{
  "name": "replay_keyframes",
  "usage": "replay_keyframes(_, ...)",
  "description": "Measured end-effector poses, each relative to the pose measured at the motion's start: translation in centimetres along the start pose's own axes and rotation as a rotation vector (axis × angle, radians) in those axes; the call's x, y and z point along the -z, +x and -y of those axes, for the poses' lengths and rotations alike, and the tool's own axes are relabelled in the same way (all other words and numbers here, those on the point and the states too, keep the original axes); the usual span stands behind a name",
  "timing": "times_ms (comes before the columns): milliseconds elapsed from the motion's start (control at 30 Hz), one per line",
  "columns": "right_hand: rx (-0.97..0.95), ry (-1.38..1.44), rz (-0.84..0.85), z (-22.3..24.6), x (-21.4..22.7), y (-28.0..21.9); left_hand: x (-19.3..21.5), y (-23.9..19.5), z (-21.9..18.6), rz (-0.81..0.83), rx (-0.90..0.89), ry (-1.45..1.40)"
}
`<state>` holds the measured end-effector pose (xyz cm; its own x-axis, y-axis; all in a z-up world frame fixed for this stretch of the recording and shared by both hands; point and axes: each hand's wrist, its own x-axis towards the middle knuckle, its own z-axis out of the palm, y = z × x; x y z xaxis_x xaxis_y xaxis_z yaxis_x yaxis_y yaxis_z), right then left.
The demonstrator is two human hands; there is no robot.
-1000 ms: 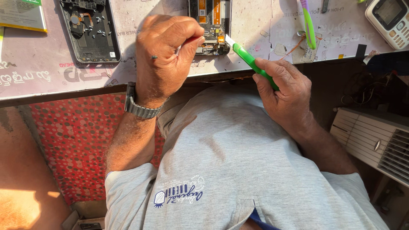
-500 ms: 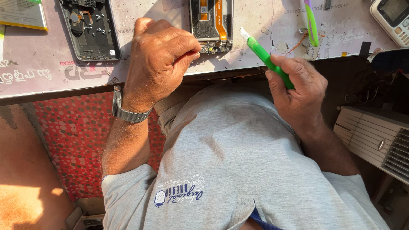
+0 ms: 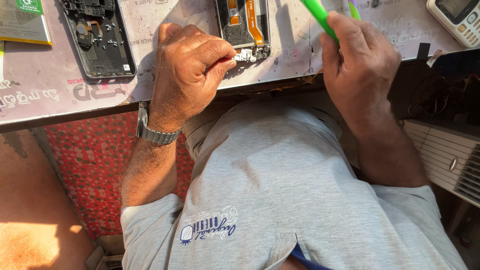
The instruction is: The person cleans a small electronic component using a toothbrush and liquid from a bottle, then uses a green utility knife to scrape residue from the component. The work is performed at a cluttered repair bench with disassembled phone parts visible.
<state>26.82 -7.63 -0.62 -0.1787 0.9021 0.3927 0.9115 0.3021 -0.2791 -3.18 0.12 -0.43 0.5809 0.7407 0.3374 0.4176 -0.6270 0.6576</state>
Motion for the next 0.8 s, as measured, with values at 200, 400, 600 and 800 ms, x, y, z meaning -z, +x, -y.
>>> replay_keyframes(200, 0.109, 0.063, -0.026, 0.9, -0.8, 1.6, -0.6, 0.2, -0.2, -0.022, 0.09, -0.103)
replay_keyframes(400, 0.164, 0.031, 0.007, 1.9, -1.8, 2.1, -1.1, 0.4, -0.7, 0.002, 0.042, -0.007)
replay_keyframes(600, 0.166, 0.04, 0.017, 1.8, -1.8, 2.4, -1.1, 0.8, -1.0, 0.001, 0.013, 0.027)
replay_keyframes(800, 0.176, 0.165, 0.015, 2.0, -2.8, 1.9, -1.4, 0.8, -1.1, 0.022, 0.05, -0.013)
